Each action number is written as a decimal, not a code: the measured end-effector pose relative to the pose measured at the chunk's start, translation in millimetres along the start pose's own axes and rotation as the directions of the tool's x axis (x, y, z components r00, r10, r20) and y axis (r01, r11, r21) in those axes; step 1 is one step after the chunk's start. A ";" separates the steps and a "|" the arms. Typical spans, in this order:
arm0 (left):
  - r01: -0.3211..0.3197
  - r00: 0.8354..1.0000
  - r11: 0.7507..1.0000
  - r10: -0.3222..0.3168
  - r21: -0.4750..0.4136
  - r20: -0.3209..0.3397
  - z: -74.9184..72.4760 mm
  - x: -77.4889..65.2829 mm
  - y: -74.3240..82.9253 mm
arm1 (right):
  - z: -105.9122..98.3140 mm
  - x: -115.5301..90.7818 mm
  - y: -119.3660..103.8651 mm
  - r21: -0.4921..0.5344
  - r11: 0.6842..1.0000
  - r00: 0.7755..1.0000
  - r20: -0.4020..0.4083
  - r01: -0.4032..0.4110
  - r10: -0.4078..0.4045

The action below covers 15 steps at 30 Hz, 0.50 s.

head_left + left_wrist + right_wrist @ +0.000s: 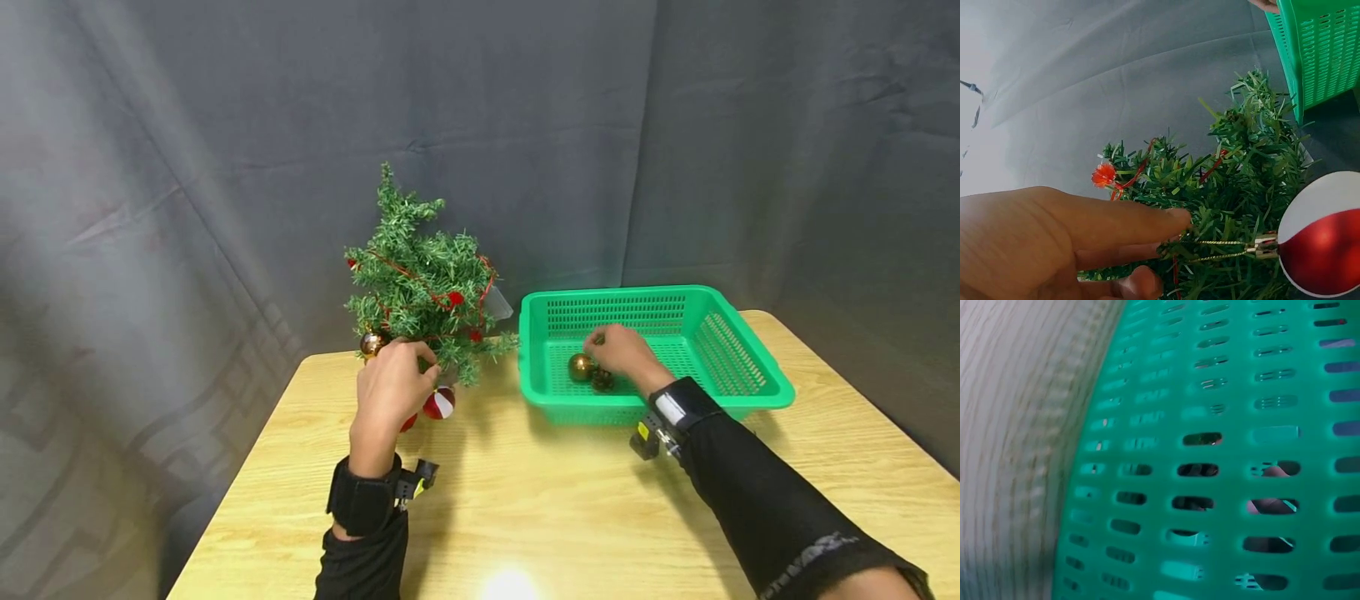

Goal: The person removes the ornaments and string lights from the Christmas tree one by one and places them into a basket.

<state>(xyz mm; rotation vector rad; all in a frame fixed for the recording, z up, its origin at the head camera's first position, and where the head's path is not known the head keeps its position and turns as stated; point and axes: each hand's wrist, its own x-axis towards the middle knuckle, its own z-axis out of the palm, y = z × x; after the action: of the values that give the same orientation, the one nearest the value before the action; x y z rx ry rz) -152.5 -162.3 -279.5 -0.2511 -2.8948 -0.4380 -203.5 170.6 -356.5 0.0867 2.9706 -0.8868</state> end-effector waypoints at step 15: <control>-0.026 0.992 0.999 0.020 -0.042 -0.123 -1.1 -1.1 0.0 | 0.7 -10.9 -38.3 0.004 0.982 0.973 -0.135 0.188 -0.186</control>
<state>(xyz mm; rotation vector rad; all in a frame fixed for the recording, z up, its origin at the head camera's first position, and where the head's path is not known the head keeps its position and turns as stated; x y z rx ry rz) -151.2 -162.8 -278.7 -0.2548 -2.7624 -0.4943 -195.1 137.7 -335.6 -0.1414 3.1380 -0.9615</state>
